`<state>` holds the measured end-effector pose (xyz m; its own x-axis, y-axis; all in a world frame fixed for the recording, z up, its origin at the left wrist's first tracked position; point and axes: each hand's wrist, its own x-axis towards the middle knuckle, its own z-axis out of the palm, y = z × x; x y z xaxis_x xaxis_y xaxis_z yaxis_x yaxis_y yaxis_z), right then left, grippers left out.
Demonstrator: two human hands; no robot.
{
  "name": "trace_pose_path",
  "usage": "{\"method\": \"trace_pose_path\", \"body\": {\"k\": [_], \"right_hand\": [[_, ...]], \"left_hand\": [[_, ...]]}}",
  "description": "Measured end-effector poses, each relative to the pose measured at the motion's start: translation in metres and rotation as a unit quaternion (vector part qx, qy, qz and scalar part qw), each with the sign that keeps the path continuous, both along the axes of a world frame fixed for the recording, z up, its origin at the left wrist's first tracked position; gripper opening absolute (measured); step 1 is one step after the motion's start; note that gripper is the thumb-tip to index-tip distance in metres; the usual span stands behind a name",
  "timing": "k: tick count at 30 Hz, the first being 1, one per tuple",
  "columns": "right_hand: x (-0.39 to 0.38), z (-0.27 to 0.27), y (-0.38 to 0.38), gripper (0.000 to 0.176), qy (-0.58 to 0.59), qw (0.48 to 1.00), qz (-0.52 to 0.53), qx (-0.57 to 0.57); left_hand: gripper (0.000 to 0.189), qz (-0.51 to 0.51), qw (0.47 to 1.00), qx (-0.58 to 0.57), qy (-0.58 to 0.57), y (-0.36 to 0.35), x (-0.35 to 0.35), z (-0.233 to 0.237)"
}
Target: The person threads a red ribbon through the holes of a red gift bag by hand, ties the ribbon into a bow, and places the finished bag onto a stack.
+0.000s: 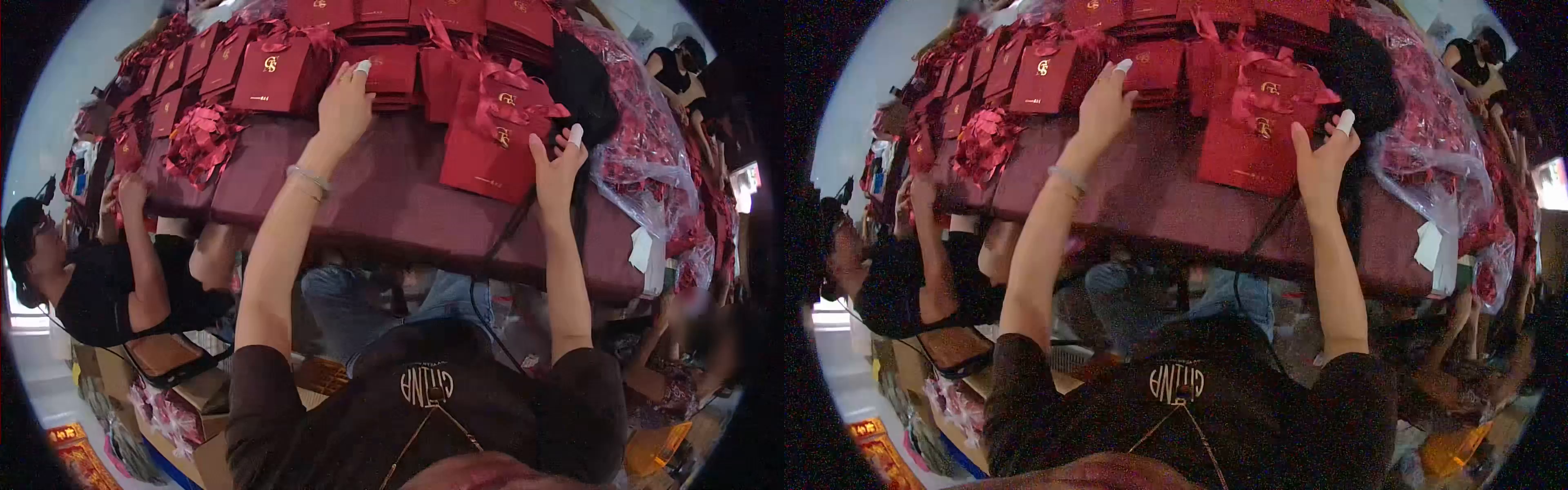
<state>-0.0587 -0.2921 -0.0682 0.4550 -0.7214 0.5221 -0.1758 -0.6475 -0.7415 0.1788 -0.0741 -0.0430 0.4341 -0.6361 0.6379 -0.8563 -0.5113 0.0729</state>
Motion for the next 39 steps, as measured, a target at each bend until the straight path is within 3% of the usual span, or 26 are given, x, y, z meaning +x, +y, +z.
{"method": "trace_pose_path", "body": {"k": [3,4,5,7,8,12,13,16,17,18,19,21,25,26,27,28,29,30,31,32,33,35,36,37,38,39], "right_hand": [[-0.010,0.010,-0.001,0.068,-0.032,0.998,0.001,0.051],[-0.017,0.009,-0.003,0.065,-0.038,0.997,0.004,0.066],[-0.029,0.004,-0.003,0.064,-0.062,0.998,0.007,0.004],[-0.052,0.010,0.005,0.062,-0.111,0.994,-0.018,-0.013],[-0.068,0.020,0.011,0.058,-0.106,0.993,-0.055,-0.024],[-0.133,0.017,-0.030,0.039,-0.105,0.983,-0.147,-0.002],[-0.147,0.015,-0.048,0.030,-0.086,0.984,-0.156,-0.024],[-0.175,0.024,-0.098,0.024,-0.003,0.976,-0.215,0.024],[-0.182,0.019,-0.129,0.025,0.115,0.961,-0.193,-0.160],[-0.181,0.017,-0.145,0.025,0.226,0.900,-0.159,-0.337],[-0.174,0.020,-0.147,0.025,0.223,0.901,-0.152,-0.339],[-0.161,0.030,-0.152,0.022,0.424,0.827,-0.166,-0.330],[-0.161,0.015,-0.174,0.021,0.381,0.825,-0.126,-0.399],[-0.158,0.034,-0.154,0.020,0.385,0.853,-0.116,-0.331],[-0.164,0.031,-0.156,0.021,0.242,0.897,-0.102,-0.355],[-0.171,0.029,-0.160,0.022,0.093,0.921,-0.083,-0.368],[-0.173,0.032,-0.148,0.021,-0.060,0.967,-0.113,-0.219],[-0.179,0.039,-0.133,0.021,-0.205,0.967,-0.139,-0.057],[-0.181,0.060,-0.116,0.023,-0.300,0.938,-0.174,0.010],[-0.218,0.053,-0.139,0.023,-0.001,0.895,-0.290,-0.339],[-0.221,0.062,-0.143,0.023,0.004,0.895,-0.287,-0.342],[-0.228,0.098,-0.142,0.025,0.155,0.807,-0.244,-0.514],[-0.206,0.117,-0.118,0.025,0.069,0.932,-0.210,-0.286],[-0.182,0.129,-0.095,0.025,-0.024,0.986,-0.161,-0.036],[-0.177,0.126,-0.104,0.026,-0.097,0.990,-0.076,0.069],[-0.180,0.121,-0.117,0.025,-0.031,0.992,-0.047,0.112]], "left_hand": [[0.040,-0.083,0.983,0.137,0.089,0.003,0.040,-0.003],[0.033,-0.099,0.984,0.145,0.038,0.002,0.041,-0.003],[0.033,-0.100,0.978,0.183,0.005,0.006,0.044,0.003],[0.037,-0.182,0.976,0.052,-0.109,0.010,0.037,0.013],[0.039,-0.098,0.976,0.073,-0.180,0.012,0.019,0.024],[0.044,0.005,0.966,0.073,-0.248,0.043,-0.078,0.057],[0.045,0.006,0.970,0.091,-0.224,0.051,-0.103,0.056],[0.046,-0.016,0.961,0.207,-0.185,0.074,-0.158,0.035],[0.043,-0.052,0.967,0.230,-0.101,0.067,-0.176,0.037],[0.039,-0.088,0.962,0.257,-0.033,0.066,-0.179,0.027],[0.037,-0.113,0.963,0.244,0.000,0.063,-0.182,0.022],[0.040,-0.122,0.966,0.228,0.022,0.059,-0.184,0.021],[0.033,-0.113,0.970,0.133,0.169,0.071,-0.173,0.025],[0.031,-0.097,0.981,0.098,0.136,0.076,-0.169,0.026],[0.030,-0.079,0.989,0.064,0.104,0.082,-0.166,0.026],[0.029,-0.049,0.985,0.048,0.159,0.090,-0.163,0.027],[0.030,0.002,0.984,0.043,0.174,0.099,-0.159,0.022],[0.032,0.053,0.980,0.039,0.188,0.108,-0.154,0.016],[0.033,0.082,0.973,0.045,0.213,0.116,-0.150,0.008],[0.033,0.086,0.971,0.044,0.219,0.119,-0.150,0.002],[0.033,0.081,0.976,0.058,0.193,0.119,-0.150,-0.003],[0.033,0.077,0.981,0.067,0.168,0.118,-0.151,-0.009],[0.033,0.072,0.980,0.064,0.173,0.117,-0.150,-0.010],[0.034,0.078,0.978,0.058,0.184,0.117,-0.148,-0.009],[0.034,0.084,0.976,0.051,0.194,0.116,-0.146,-0.011],[0.034,0.087,0.977,0.039,0.188,0.117,-0.145,-0.013]]}}
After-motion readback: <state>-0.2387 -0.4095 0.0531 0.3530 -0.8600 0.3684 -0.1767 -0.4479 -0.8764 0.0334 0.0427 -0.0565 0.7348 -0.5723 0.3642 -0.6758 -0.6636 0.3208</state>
